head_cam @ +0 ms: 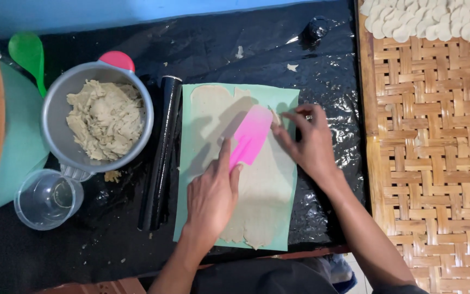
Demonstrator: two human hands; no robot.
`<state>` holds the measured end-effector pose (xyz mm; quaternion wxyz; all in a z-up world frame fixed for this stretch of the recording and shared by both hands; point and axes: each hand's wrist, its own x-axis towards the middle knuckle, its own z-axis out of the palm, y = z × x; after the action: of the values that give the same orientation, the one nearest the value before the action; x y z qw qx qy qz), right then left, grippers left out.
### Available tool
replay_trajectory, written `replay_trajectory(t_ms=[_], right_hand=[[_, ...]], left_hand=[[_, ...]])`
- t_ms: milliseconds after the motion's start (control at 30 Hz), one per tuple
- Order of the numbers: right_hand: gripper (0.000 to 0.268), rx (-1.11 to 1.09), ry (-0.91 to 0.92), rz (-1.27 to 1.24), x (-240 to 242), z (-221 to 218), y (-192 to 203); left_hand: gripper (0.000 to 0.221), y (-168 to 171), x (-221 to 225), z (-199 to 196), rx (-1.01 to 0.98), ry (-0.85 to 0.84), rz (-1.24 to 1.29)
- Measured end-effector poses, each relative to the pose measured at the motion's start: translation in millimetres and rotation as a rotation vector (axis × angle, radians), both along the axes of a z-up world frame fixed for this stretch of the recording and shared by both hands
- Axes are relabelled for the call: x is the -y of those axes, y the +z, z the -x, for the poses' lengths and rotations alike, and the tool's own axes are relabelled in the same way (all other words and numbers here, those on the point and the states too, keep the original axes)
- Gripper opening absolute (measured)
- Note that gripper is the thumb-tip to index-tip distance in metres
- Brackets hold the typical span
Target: The person is rolling out dough on a sheet and adding more dough with a spatula to prepare chips.
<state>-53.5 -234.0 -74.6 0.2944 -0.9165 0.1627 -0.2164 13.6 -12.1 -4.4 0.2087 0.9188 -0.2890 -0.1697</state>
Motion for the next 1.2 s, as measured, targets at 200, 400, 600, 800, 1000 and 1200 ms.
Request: replay_trajectory(t_ms=[200,400,600,800,1000,1200], right_hand=[[0.026,0.001,0.119,0.079,3.1,-2.5,-6.7],[0.043,-0.039,0.112,-0.064,6.1,6.0,3.7],[0.048,-0.03,0.094,0.121,2.2,24.2,10.7],[0.068,-0.185,0.161,0.314,-7.7,29.8,0.9],[0.075,-0.274,0.224,0.335,-10.0,29.9,7.7],[0.076,-0.353,0.214,0.341,-8.4,35.0,22.3]], left_hand=[[0.072,-15.3,12.3,-10.8,0.073,-0.189,-0.009],[0.062,-63.4,19.1,-11.6,0.137,-0.256,0.129],[0.077,-40.6,41.1,-10.3,0.147,-0.324,0.013],[0.093,-56.2,41.7,-1.6,0.108,-0.353,-0.078],[0.095,-75.7,41.0,11.4,-0.007,-0.351,-0.058],[0.094,-57.8,44.5,20.4,-0.218,-0.31,0.043]])
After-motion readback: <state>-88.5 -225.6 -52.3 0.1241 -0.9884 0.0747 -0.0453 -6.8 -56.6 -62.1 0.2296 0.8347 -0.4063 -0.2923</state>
